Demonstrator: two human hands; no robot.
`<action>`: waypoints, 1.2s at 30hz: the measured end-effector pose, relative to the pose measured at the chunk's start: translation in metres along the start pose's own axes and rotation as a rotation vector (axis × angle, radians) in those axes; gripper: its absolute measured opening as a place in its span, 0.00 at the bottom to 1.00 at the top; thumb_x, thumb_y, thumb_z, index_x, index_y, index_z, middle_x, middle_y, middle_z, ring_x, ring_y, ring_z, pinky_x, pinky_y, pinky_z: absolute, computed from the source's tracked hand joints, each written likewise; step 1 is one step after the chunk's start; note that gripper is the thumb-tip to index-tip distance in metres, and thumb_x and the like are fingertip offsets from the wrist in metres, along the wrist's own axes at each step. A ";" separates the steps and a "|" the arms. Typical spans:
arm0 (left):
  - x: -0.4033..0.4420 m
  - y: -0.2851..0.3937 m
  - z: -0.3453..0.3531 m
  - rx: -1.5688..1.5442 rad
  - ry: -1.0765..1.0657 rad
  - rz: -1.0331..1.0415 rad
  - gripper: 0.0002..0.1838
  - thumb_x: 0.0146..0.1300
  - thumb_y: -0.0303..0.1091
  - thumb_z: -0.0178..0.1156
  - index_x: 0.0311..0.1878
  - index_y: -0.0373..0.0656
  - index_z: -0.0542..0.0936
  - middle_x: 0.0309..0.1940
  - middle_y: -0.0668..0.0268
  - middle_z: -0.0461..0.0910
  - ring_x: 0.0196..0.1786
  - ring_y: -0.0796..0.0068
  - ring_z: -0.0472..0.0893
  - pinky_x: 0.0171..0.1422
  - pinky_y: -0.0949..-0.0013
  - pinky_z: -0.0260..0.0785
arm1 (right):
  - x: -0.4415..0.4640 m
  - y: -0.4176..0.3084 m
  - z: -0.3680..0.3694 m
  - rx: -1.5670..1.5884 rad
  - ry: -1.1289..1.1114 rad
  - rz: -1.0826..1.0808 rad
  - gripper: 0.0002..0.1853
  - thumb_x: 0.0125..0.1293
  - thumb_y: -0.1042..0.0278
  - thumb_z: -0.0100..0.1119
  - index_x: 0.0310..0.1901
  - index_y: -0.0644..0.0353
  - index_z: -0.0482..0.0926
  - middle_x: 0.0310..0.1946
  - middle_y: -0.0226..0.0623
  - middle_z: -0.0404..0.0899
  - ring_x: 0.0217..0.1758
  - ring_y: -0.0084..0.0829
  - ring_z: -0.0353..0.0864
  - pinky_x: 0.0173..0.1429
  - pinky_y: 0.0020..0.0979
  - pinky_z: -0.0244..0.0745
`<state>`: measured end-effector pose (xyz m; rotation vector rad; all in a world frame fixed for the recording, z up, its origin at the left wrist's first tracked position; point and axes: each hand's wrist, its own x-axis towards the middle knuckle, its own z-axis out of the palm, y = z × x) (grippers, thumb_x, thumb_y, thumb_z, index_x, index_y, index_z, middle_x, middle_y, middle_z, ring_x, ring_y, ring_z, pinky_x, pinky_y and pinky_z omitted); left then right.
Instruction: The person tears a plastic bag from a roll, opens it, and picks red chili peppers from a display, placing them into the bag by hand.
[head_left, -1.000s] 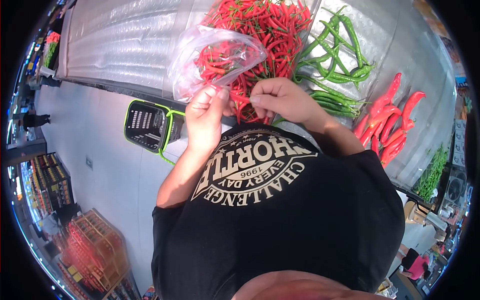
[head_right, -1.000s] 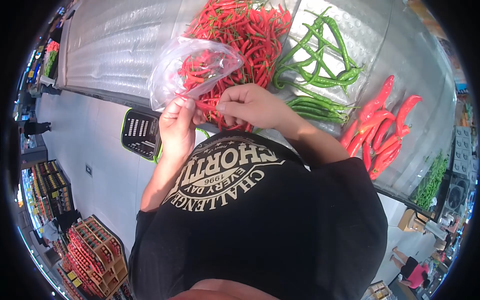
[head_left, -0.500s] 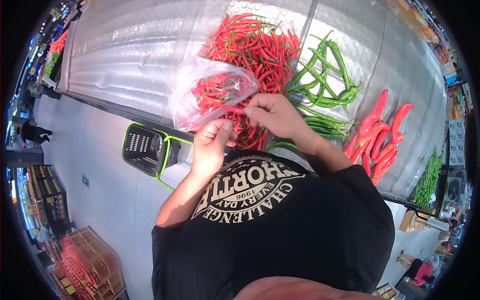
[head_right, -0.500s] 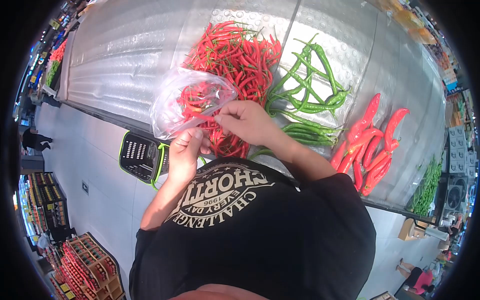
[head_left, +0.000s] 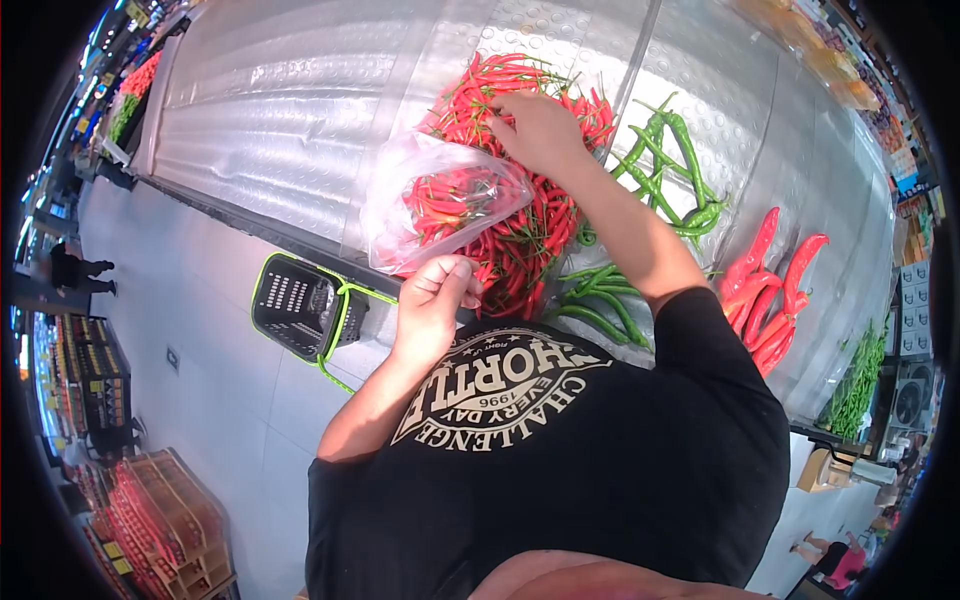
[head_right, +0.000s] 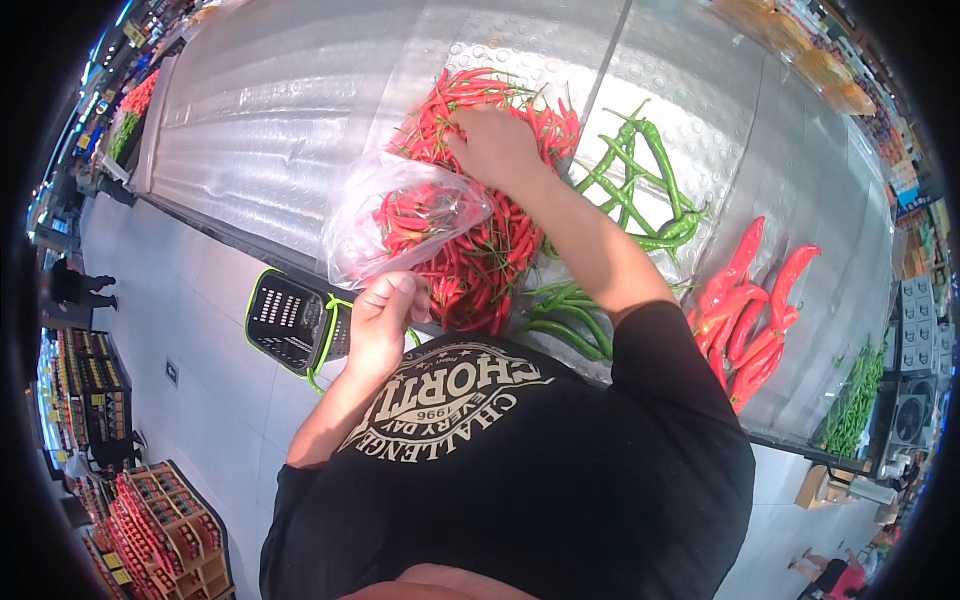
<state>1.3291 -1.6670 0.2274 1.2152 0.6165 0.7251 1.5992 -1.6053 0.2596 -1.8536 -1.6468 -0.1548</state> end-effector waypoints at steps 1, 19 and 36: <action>0.000 0.000 0.000 -0.001 0.000 0.004 0.09 0.74 0.31 0.53 0.44 0.37 0.80 0.29 0.68 0.82 0.30 0.83 0.78 0.38 0.78 0.71 | 0.010 0.005 0.001 -0.049 -0.034 0.042 0.13 0.62 0.56 0.59 0.41 0.54 0.83 0.37 0.39 0.84 0.45 0.42 0.84 0.48 0.43 0.79; -0.001 0.007 -0.003 0.050 -0.017 0.008 0.08 0.73 0.29 0.54 0.45 0.36 0.80 0.31 0.67 0.82 0.33 0.82 0.78 0.40 0.77 0.72 | 0.052 0.036 0.029 -0.341 -0.078 -0.040 0.13 0.58 0.56 0.57 0.29 0.56 0.83 0.29 0.40 0.84 0.35 0.43 0.85 0.40 0.43 0.80; 0.005 0.003 0.003 0.005 -0.069 -0.043 0.06 0.72 0.28 0.55 0.46 0.36 0.79 0.31 0.67 0.81 0.32 0.83 0.77 0.38 0.77 0.71 | -0.044 0.028 -0.047 -0.072 -0.095 0.298 0.22 0.64 0.58 0.59 0.58 0.56 0.77 0.33 0.44 0.85 0.40 0.46 0.85 0.46 0.44 0.78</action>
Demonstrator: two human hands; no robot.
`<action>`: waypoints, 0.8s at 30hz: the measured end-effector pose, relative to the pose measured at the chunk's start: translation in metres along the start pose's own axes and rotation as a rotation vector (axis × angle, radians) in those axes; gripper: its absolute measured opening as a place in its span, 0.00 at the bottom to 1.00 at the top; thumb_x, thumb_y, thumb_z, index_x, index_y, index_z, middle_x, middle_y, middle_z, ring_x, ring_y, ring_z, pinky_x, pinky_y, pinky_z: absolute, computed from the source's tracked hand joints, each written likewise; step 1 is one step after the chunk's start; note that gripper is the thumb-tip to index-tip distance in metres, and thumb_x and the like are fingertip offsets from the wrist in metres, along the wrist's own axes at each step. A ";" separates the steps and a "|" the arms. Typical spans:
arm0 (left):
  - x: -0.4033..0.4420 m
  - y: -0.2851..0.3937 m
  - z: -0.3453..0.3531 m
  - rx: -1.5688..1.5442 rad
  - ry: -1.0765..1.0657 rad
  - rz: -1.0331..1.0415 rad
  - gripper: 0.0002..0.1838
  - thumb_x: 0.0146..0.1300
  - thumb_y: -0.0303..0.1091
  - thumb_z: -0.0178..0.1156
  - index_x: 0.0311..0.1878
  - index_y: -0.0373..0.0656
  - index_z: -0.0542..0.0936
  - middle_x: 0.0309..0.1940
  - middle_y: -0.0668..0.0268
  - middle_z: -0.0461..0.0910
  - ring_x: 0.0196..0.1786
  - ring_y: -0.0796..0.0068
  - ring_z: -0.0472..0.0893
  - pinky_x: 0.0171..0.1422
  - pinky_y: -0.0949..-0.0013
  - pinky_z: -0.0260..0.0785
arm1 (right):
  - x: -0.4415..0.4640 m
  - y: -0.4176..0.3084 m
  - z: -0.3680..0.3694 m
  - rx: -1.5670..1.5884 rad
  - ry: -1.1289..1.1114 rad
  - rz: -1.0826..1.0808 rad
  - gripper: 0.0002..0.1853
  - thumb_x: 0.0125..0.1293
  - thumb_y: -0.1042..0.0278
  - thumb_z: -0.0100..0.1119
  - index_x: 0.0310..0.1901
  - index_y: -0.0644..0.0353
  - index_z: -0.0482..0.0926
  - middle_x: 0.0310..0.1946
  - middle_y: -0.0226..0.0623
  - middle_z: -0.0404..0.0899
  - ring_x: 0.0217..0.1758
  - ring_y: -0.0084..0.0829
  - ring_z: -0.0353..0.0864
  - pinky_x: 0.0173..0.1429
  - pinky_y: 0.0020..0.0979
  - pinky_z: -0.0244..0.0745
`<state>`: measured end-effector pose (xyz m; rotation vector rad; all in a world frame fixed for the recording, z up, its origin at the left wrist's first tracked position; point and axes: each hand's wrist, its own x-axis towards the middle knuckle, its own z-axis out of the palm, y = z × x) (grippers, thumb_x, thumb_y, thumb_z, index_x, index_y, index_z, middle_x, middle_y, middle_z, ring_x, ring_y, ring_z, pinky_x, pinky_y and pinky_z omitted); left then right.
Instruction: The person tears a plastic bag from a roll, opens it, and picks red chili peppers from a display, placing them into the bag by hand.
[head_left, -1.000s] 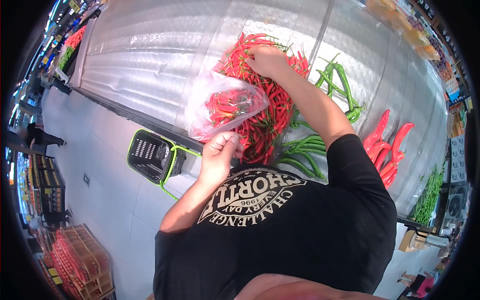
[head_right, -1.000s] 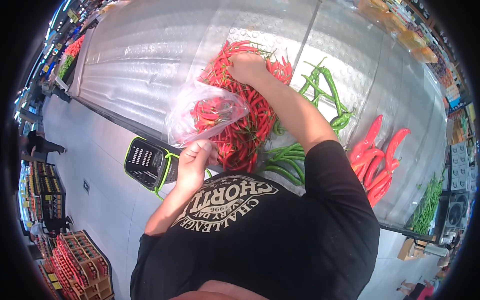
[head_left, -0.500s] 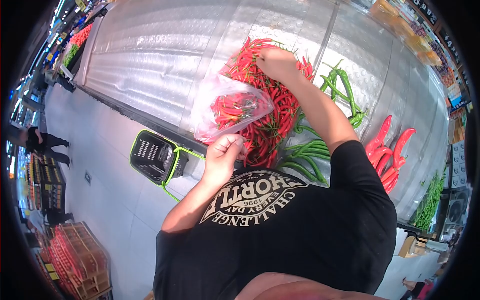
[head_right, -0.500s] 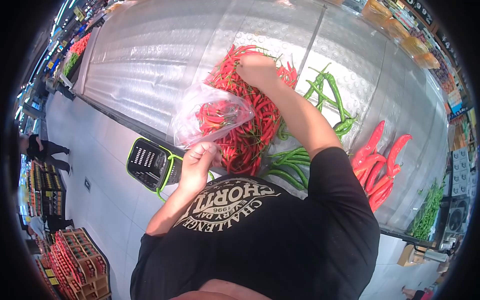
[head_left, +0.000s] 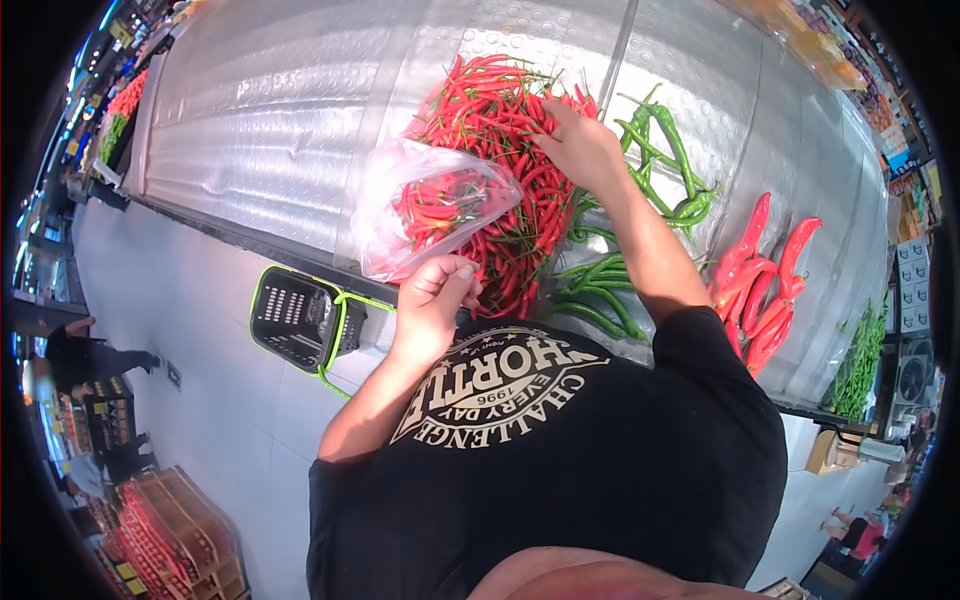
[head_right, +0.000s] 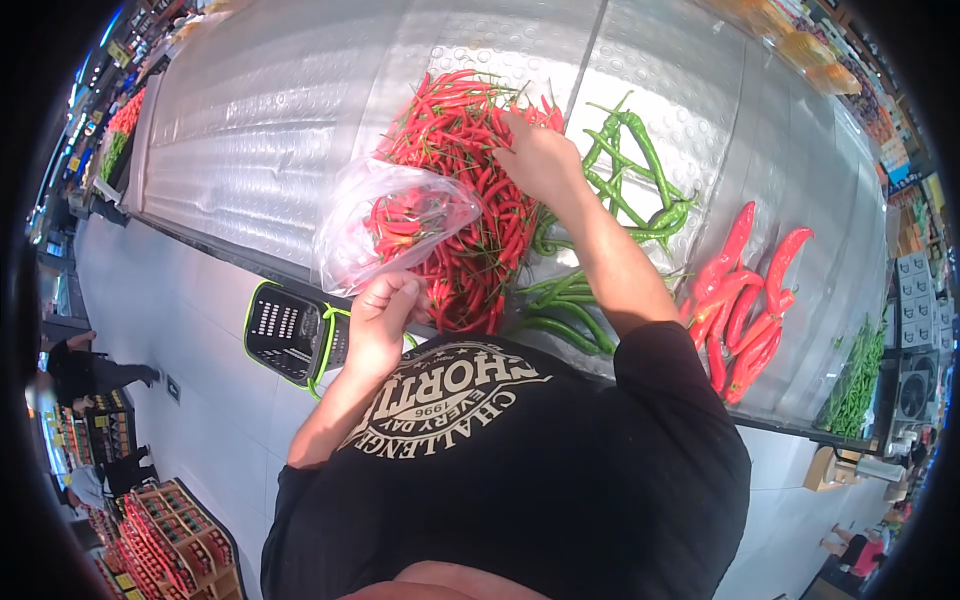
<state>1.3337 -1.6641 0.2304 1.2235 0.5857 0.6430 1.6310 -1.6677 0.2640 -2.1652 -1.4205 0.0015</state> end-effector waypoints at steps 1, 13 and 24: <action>-0.001 0.002 0.001 0.018 0.012 0.008 0.07 0.72 0.28 0.54 0.46 0.37 0.79 0.31 0.68 0.80 0.31 0.83 0.77 0.38 0.78 0.70 | -0.002 0.000 0.000 0.003 0.003 0.002 0.22 0.64 0.58 0.59 0.58 0.56 0.77 0.33 0.44 0.85 0.40 0.46 0.85 0.46 0.44 0.78; 0.004 0.013 0.010 0.018 0.159 -0.011 0.17 0.75 0.32 0.49 0.61 0.36 0.76 0.30 0.71 0.77 0.31 0.84 0.74 0.39 0.78 0.70 | -0.106 -0.062 -0.022 1.131 -0.586 0.102 0.26 0.66 0.75 0.58 0.65 0.62 0.68 0.24 0.24 0.76 0.31 0.15 0.75 0.39 0.19 0.69; 0.002 0.001 -0.002 -0.113 0.068 0.012 0.10 0.75 0.32 0.53 0.45 0.39 0.81 0.30 0.71 0.81 0.31 0.86 0.76 0.37 0.79 0.70 | -0.126 -0.060 -0.005 1.142 -0.812 0.094 0.23 0.67 0.75 0.60 0.62 0.65 0.68 0.27 0.27 0.78 0.31 0.16 0.76 0.39 0.20 0.71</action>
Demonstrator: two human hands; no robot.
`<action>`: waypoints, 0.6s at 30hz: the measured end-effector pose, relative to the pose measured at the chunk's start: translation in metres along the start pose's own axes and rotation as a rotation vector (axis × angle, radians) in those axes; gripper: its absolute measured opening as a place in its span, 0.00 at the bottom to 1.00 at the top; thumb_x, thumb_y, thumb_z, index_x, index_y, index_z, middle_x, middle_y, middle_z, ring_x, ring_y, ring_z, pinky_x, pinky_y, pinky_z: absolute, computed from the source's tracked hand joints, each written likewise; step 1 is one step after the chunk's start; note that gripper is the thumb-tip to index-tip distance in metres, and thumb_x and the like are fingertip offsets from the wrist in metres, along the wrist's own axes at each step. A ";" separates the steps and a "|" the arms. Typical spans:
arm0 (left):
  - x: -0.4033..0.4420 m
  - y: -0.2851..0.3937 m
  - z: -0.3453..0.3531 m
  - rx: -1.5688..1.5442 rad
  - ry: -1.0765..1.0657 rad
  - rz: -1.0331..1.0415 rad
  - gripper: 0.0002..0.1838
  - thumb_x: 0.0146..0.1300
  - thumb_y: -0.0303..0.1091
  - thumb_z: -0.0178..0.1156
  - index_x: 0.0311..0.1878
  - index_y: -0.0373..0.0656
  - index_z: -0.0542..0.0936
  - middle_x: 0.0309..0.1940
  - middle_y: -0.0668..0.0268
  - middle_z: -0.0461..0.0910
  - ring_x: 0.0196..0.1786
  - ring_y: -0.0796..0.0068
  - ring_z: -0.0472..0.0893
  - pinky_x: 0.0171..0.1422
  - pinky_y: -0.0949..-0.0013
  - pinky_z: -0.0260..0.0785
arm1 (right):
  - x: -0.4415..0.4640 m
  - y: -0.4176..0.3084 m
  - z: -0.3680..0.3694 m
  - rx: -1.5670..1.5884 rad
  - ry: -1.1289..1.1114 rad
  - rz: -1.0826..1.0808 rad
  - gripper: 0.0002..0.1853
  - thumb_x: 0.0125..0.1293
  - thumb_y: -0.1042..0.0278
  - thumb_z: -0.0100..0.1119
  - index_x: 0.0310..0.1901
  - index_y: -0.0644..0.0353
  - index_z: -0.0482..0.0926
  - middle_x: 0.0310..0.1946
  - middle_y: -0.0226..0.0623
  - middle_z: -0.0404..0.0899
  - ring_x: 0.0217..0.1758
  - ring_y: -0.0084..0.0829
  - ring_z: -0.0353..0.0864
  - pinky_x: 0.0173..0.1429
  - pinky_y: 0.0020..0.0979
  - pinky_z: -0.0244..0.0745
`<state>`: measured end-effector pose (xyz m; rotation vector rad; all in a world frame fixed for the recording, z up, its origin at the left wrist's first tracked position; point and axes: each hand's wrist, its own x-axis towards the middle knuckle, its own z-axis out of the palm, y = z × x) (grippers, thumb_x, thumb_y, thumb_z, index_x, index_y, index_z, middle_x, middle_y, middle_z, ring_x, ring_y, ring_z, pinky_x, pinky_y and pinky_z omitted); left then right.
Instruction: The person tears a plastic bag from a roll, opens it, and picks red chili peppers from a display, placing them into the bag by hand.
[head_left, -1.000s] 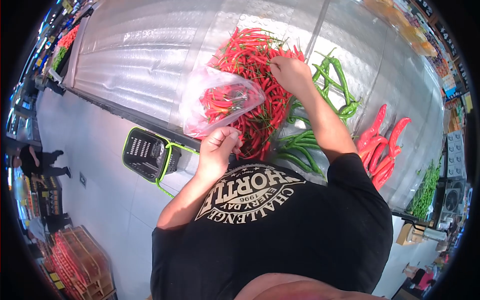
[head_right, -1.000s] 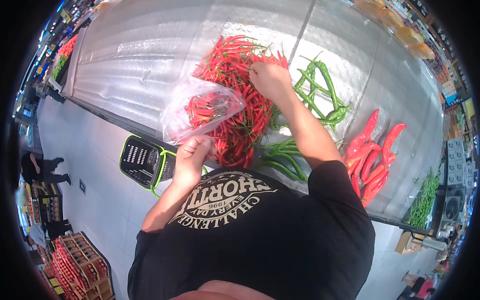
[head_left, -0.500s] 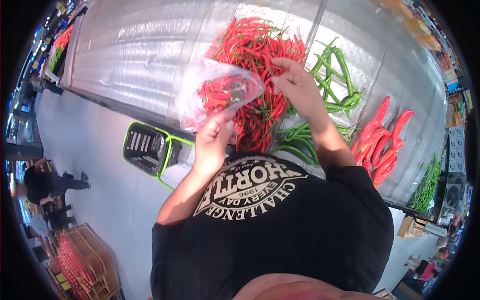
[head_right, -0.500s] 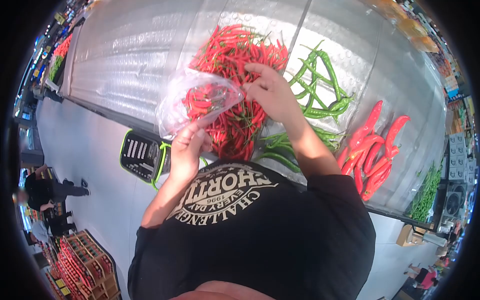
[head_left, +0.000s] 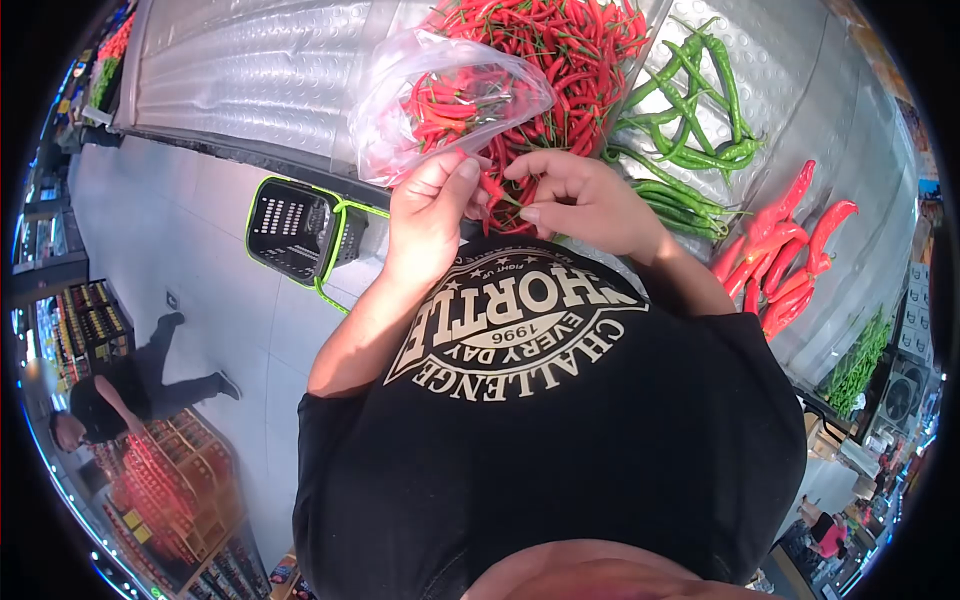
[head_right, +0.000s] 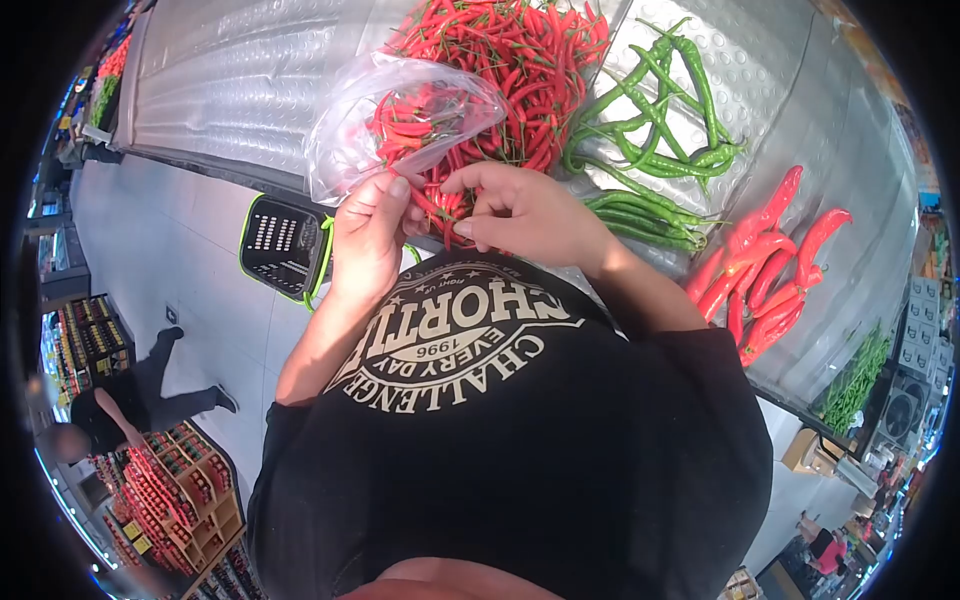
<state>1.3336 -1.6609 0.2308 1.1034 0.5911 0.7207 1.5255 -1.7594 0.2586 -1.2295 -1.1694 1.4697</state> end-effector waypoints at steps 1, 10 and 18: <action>0.000 0.000 0.001 -0.005 0.003 0.007 0.09 0.75 0.32 0.53 0.44 0.39 0.81 0.30 0.71 0.82 0.30 0.86 0.76 0.37 0.79 0.70 | 0.001 0.002 0.002 -0.072 0.044 -0.008 0.19 0.67 0.74 0.60 0.58 0.66 0.72 0.27 0.27 0.78 0.32 0.16 0.77 0.39 0.21 0.72; 0.002 -0.001 0.000 -0.087 -0.004 -0.022 0.08 0.74 0.32 0.54 0.42 0.40 0.79 0.29 0.68 0.82 0.30 0.83 0.77 0.36 0.78 0.71 | 0.002 0.000 0.010 -0.340 0.176 -0.167 0.10 0.72 0.67 0.55 0.42 0.65 0.81 0.27 0.28 0.80 0.30 0.18 0.78 0.35 0.24 0.73; 0.002 -0.003 -0.001 -0.219 -0.009 0.016 0.08 0.75 0.33 0.53 0.44 0.40 0.78 0.28 0.66 0.81 0.27 0.81 0.76 0.37 0.74 0.73 | 0.001 0.002 0.007 -0.235 0.154 -0.081 0.10 0.73 0.67 0.54 0.40 0.65 0.81 0.25 0.29 0.78 0.29 0.18 0.76 0.35 0.24 0.72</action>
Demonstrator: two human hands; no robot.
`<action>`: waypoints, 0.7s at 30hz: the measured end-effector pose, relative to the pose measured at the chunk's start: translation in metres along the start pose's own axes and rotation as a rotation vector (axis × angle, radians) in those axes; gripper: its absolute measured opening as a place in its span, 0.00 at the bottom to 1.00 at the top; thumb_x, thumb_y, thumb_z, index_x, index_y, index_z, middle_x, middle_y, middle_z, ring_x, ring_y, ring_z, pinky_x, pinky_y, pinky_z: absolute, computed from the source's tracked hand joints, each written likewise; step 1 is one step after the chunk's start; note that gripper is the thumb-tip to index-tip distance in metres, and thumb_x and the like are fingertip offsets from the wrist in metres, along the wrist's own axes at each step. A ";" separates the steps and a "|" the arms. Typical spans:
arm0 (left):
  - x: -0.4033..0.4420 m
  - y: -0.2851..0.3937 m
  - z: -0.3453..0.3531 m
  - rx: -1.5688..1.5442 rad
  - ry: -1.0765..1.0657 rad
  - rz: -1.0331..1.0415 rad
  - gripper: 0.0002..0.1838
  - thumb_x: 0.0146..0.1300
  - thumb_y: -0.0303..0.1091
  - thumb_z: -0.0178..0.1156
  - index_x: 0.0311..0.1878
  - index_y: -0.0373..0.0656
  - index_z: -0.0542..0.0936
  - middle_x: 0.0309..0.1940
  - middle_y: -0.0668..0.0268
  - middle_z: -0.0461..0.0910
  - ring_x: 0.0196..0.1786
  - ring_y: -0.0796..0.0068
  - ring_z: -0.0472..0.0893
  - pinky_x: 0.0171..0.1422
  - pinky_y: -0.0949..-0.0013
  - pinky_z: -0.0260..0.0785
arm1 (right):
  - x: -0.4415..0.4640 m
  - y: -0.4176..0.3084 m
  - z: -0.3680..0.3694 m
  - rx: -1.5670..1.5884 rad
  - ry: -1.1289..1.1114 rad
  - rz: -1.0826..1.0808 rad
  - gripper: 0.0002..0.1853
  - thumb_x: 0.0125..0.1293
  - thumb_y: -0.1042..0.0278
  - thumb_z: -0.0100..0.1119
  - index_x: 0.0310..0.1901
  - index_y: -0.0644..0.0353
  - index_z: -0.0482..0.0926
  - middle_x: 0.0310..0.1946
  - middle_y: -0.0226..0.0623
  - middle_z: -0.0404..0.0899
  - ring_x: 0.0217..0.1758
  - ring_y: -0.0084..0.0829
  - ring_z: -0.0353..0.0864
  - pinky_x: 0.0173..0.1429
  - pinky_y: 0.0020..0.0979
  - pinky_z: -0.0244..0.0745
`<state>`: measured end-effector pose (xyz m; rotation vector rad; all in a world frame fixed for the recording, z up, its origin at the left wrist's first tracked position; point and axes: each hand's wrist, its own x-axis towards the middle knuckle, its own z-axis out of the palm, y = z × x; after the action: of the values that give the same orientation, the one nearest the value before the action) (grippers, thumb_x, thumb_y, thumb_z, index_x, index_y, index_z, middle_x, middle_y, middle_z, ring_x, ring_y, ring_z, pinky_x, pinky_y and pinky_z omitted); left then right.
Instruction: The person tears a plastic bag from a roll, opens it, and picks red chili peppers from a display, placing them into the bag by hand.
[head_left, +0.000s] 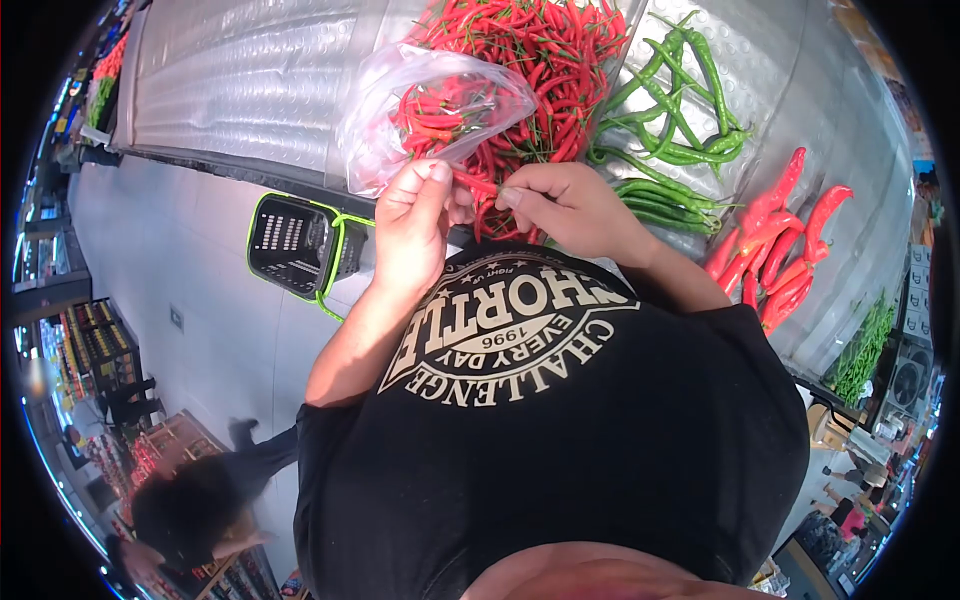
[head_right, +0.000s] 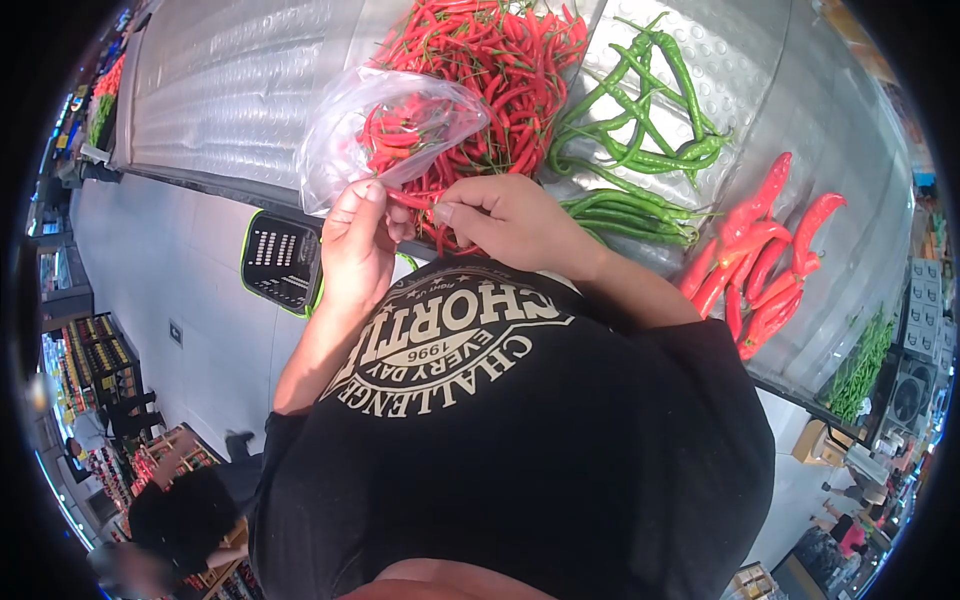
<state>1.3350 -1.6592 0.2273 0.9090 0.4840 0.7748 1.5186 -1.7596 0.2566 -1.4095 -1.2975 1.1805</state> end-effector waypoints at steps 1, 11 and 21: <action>0.000 0.000 0.000 -0.026 0.009 0.010 0.08 0.75 0.34 0.53 0.44 0.39 0.78 0.28 0.65 0.81 0.27 0.81 0.75 0.37 0.73 0.73 | 0.000 0.001 0.000 -0.017 0.000 -0.001 0.11 0.73 0.67 0.54 0.40 0.65 0.81 0.24 0.29 0.78 0.28 0.17 0.75 0.34 0.23 0.71; -0.005 0.011 0.007 -0.016 0.099 0.144 0.12 0.77 0.39 0.49 0.48 0.41 0.75 0.22 0.69 0.70 0.27 0.77 0.69 0.36 0.70 0.66 | 0.014 0.002 -0.014 -0.040 0.096 -0.039 0.11 0.72 0.65 0.53 0.39 0.64 0.81 0.22 0.28 0.77 0.26 0.17 0.73 0.33 0.24 0.69; -0.011 0.006 0.003 0.025 0.040 0.141 0.08 0.75 0.32 0.51 0.44 0.37 0.76 0.23 0.66 0.74 0.26 0.77 0.71 0.35 0.71 0.67 | 0.077 0.008 -0.056 -0.865 0.726 -0.490 0.15 0.62 0.57 0.64 0.47 0.55 0.83 0.45 0.39 0.82 0.52 0.42 0.79 0.55 0.41 0.75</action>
<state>1.3277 -1.6665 0.2344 0.9596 0.4694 0.9179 1.5756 -1.6830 0.2517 -1.7083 -1.5113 -0.2922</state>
